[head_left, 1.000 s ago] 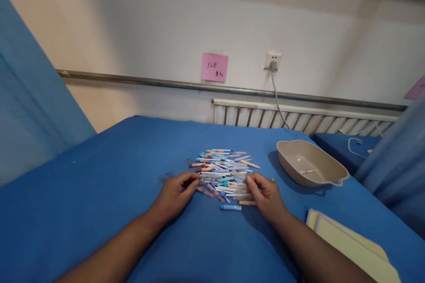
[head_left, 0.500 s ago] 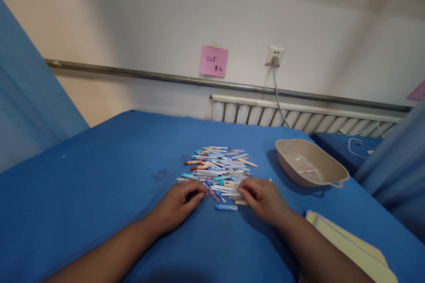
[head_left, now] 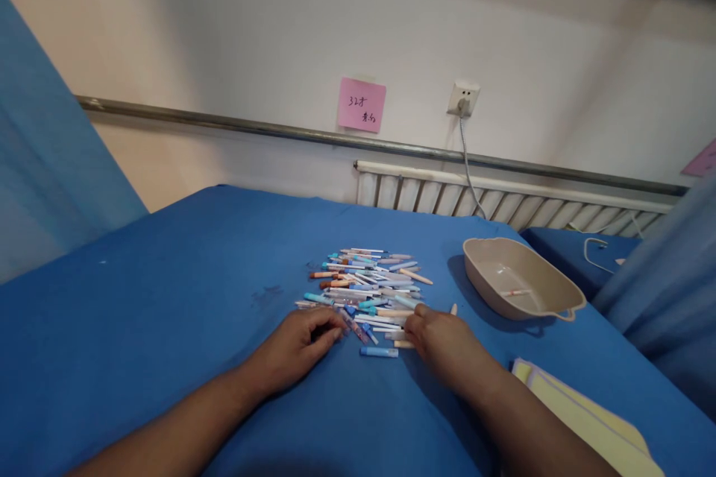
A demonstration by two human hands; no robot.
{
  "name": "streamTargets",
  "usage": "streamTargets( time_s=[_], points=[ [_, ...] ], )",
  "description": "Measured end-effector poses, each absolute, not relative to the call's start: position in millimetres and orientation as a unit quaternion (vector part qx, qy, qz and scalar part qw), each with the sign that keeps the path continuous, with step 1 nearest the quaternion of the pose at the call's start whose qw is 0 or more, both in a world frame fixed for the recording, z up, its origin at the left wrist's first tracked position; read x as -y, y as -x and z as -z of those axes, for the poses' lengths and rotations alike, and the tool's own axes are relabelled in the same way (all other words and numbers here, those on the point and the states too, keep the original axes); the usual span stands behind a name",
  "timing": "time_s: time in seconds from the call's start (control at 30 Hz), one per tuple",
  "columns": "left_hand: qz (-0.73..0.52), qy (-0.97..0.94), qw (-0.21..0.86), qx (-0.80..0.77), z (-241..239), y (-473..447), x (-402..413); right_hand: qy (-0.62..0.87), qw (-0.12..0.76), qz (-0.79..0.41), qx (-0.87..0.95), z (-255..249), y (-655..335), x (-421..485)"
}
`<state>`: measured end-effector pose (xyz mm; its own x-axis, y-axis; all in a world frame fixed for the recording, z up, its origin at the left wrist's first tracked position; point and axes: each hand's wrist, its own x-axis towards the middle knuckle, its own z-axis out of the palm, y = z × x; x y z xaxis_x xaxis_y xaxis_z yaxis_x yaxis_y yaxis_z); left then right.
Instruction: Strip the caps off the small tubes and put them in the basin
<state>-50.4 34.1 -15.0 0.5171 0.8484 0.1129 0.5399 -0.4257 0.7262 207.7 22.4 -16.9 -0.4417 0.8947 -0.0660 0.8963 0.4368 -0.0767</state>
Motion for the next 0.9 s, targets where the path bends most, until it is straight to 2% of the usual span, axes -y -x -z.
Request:
streamTargets(
  time_s=[0.13, 0.4, 0.67, 0.9],
  points=[
    [-0.237, -0.812, 0.315, -0.430, 14, 50, -34, -0.532, 0.022, 0.051, -0.845, 19, -207, -21],
    [-0.270, -0.804, 0.292, -0.442, 11, 54, -36, -0.514, -0.060, 0.130, -0.846, 16, -212, -22],
    [-0.271, -0.809, 0.241, -0.462, 4, 65, -39, -0.534, -0.012, 0.108, -0.838, 20, -214, -26],
    [-0.306, -0.789, 0.210, -0.490, 2, 72, -43, -0.525, -0.071, 0.187, -0.827, 20, -219, -25]
  ],
)
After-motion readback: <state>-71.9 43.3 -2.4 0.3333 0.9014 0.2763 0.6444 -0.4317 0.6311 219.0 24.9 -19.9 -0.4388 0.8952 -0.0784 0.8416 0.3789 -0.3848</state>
